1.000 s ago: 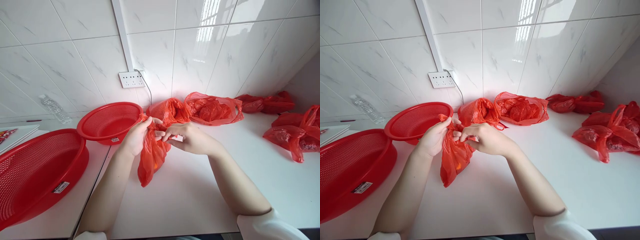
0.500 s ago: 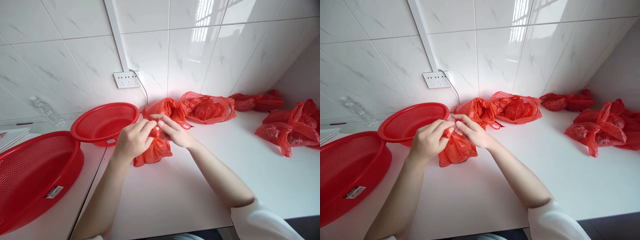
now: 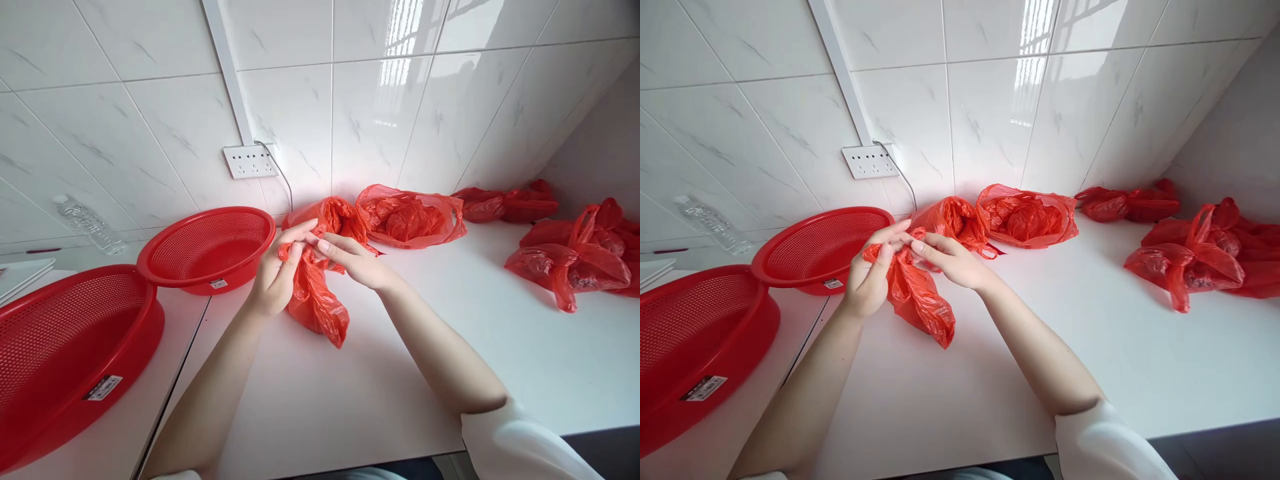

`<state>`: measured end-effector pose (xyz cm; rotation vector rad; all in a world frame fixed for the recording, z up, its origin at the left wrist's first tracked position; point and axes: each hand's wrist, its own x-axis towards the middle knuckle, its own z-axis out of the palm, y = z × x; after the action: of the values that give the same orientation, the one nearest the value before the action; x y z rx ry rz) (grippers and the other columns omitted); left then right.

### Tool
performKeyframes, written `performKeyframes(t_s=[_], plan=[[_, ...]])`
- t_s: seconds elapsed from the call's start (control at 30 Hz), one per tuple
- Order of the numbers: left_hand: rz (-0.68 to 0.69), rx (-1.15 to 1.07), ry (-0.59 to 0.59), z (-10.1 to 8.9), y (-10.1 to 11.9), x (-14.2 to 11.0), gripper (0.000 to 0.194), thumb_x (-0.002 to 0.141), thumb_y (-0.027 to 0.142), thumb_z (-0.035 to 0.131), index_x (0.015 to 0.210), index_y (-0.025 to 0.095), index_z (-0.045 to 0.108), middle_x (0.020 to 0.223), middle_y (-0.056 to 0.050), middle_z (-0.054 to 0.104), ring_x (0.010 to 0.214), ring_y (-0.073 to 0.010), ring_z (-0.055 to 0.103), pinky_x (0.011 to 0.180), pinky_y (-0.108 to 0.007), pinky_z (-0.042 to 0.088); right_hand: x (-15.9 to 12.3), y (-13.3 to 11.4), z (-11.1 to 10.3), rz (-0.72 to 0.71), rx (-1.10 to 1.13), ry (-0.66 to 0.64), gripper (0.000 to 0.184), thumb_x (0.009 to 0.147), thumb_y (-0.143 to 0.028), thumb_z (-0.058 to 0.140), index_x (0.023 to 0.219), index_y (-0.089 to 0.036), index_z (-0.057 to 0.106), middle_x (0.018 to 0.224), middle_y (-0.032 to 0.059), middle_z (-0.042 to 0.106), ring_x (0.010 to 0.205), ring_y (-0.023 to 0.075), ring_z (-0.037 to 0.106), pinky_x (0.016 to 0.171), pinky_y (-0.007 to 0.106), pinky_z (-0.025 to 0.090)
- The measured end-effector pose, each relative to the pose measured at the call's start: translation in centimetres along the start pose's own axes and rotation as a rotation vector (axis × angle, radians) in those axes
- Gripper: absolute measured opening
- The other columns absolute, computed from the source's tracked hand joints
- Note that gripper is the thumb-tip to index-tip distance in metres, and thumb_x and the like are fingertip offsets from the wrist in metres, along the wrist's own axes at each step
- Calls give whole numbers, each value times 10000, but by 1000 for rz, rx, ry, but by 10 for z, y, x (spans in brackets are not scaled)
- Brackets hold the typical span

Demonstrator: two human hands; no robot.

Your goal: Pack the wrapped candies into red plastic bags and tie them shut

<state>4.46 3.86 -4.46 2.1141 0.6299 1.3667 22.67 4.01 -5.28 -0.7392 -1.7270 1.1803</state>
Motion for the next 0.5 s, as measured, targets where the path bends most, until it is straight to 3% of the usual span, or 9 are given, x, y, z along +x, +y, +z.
performKeyframes(t_s=[0.1,0.23,0.33,0.5], plan=[[19,33,1,4,0,-1,431,1023,381,365,1387,257,560,1291,-106,595,1181,-225,577,1036,-393,459,5,6,6,-35,154,92,371,864,-548,639,782,-187,613,739,-8,563,706,116,521,695,275,478],[10,356,97,-5,-1,1,455,1019,409,361,1372,227,583,1378,-104,545,1269,-222,523,1105,-363,384,9,11,0,-47,198,226,352,842,-534,668,789,-188,702,814,32,681,776,150,621,760,309,520],[-210,545,52,-17,-2,4,471,1023,424,319,1292,211,641,1327,-93,615,1251,-239,547,1060,-364,399,5,8,-17,-20,32,287,339,829,-519,681,817,-185,737,807,31,700,798,168,648,749,303,515],[-640,903,-179,-39,0,8,521,989,466,264,927,192,703,881,-130,720,868,-312,655,720,-386,441,-4,4,-55,228,-424,360,335,838,-463,634,777,-154,749,691,25,675,621,153,564,575,274,418]])
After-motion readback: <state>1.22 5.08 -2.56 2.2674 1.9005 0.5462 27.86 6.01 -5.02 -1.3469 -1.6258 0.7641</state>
